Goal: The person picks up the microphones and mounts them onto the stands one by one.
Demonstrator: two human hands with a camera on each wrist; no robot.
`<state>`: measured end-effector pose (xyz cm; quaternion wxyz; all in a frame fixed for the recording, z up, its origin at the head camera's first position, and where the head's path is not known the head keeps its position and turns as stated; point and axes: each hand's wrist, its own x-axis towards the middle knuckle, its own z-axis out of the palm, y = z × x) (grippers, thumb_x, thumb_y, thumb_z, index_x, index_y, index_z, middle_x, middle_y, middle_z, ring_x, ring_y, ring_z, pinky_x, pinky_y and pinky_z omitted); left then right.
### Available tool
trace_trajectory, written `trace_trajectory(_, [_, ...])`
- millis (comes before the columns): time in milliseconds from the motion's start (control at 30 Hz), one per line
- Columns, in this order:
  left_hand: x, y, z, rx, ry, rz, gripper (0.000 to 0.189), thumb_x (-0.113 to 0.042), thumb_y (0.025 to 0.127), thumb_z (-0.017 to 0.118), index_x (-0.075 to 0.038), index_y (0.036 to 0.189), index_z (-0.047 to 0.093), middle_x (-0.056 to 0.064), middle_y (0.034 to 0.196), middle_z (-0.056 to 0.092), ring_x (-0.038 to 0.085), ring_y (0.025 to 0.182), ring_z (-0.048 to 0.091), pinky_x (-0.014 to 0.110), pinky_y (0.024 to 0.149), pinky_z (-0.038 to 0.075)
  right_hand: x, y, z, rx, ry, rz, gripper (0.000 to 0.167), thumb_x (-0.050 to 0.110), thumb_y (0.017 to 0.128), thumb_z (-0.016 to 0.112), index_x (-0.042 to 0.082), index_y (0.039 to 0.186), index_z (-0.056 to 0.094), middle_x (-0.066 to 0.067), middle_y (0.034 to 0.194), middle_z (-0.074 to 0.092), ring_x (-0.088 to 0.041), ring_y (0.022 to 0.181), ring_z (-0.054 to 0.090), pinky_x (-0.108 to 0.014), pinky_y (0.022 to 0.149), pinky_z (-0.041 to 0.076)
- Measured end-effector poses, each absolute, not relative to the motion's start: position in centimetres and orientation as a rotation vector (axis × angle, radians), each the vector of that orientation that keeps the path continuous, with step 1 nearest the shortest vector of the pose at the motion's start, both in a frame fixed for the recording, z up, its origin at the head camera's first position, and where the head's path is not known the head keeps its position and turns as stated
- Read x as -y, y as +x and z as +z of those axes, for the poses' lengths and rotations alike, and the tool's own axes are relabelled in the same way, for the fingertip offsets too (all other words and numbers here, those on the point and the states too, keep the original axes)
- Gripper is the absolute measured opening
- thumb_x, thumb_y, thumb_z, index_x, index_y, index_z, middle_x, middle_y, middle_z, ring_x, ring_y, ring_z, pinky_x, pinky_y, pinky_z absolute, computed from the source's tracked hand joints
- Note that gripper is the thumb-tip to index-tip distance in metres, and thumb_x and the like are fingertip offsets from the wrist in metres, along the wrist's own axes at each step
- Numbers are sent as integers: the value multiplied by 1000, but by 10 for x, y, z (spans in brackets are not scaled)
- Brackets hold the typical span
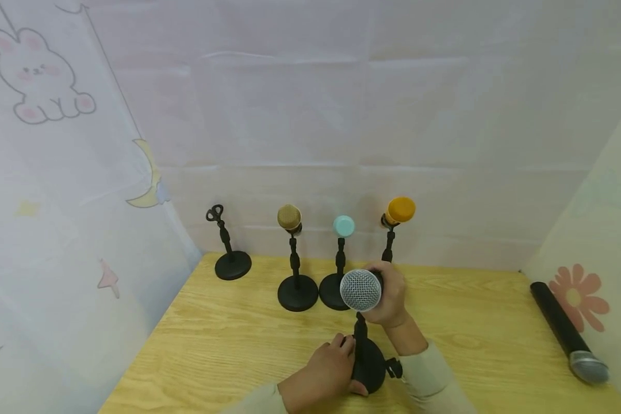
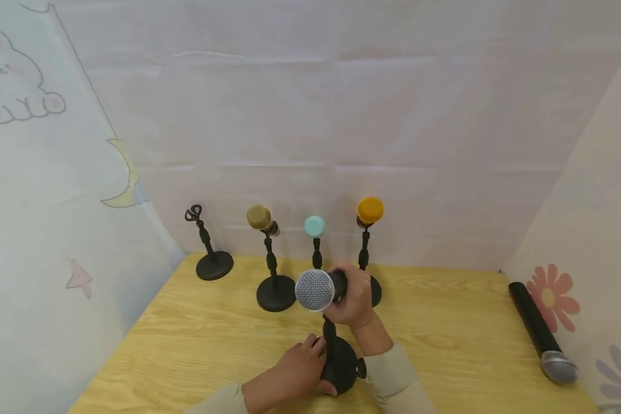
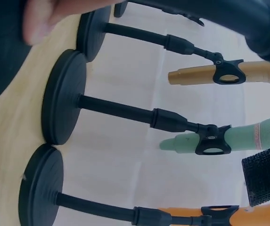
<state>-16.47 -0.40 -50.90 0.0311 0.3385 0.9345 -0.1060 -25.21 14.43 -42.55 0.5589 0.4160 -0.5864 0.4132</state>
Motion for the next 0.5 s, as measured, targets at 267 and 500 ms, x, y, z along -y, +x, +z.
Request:
trace_trajectory(267, [4, -164, -512, -2874, 985, -331, 91, -83, 83, 48, -20, 149, 53, -7, 150, 46, 11, 129, 46, 21, 83, 53, -132, -232, -421, 1392, 958, 1139, 56, 36, 89, 70, -18, 94, 55, -25, 85, 59, -25, 80, 57, -21, 87, 48])
trace_trajectory(500, [4, -164, -511, -2904, 994, -333, 92, -83, 82, 48, -19, 148, 54, -7, 147, 48, 10, 125, 47, 20, 81, 53, -129, -231, -425, 1366, 935, 1182, 47, 27, 94, 70, -18, 94, 55, -27, 85, 56, -25, 81, 55, -23, 88, 48])
